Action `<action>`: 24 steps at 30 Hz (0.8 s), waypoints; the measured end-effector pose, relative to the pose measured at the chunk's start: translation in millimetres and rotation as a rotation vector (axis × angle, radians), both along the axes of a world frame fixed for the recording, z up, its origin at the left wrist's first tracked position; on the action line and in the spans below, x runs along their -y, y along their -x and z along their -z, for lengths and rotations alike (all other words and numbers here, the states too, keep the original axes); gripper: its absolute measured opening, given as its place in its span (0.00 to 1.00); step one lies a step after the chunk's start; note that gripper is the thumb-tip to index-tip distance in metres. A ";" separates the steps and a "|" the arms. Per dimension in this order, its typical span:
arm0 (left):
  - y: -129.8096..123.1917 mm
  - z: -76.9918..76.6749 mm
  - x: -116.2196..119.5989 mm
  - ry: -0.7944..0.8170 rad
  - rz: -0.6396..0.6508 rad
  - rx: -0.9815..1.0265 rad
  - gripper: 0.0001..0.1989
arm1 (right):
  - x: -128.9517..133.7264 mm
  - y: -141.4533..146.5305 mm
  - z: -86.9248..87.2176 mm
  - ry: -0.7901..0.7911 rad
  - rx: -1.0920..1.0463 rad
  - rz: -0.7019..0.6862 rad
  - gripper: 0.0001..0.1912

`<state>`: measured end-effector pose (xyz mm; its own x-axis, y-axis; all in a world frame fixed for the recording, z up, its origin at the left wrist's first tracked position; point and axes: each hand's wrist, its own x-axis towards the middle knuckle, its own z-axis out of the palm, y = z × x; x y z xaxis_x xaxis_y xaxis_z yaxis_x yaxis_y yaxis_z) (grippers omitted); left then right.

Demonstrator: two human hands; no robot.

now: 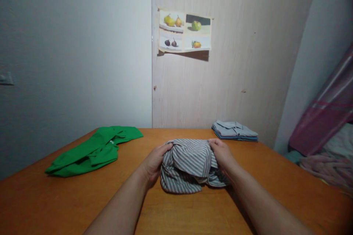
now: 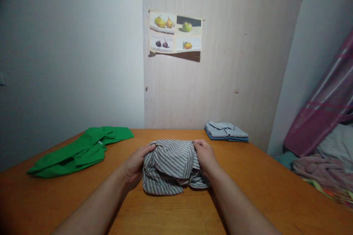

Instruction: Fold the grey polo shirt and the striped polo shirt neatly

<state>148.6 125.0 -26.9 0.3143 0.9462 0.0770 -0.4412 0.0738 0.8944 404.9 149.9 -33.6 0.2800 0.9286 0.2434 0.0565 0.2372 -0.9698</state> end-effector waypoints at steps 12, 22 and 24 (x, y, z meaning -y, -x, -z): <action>-4.8 -0.4 2.3 -0.106 -0.056 -0.150 0.15 | 48.9 37.4 -7.9 -0.327 0.758 -0.460 0.12; 22.1 13.5 -4.1 -0.235 -0.032 -0.832 0.16 | 18.2 6.8 -16.5 -0.120 -0.219 -0.171 0.17; 20.6 16.2 -4.8 -0.269 0.013 -0.791 0.15 | 13.3 0.5 -17.2 -0.107 -0.284 -0.140 0.18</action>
<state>128.0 129.8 -43.2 0.3816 0.9229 0.0517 0.3241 -0.1860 0.9275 404.4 136.7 -16.4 0.2225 0.9362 0.2722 -0.2529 0.3251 -0.9113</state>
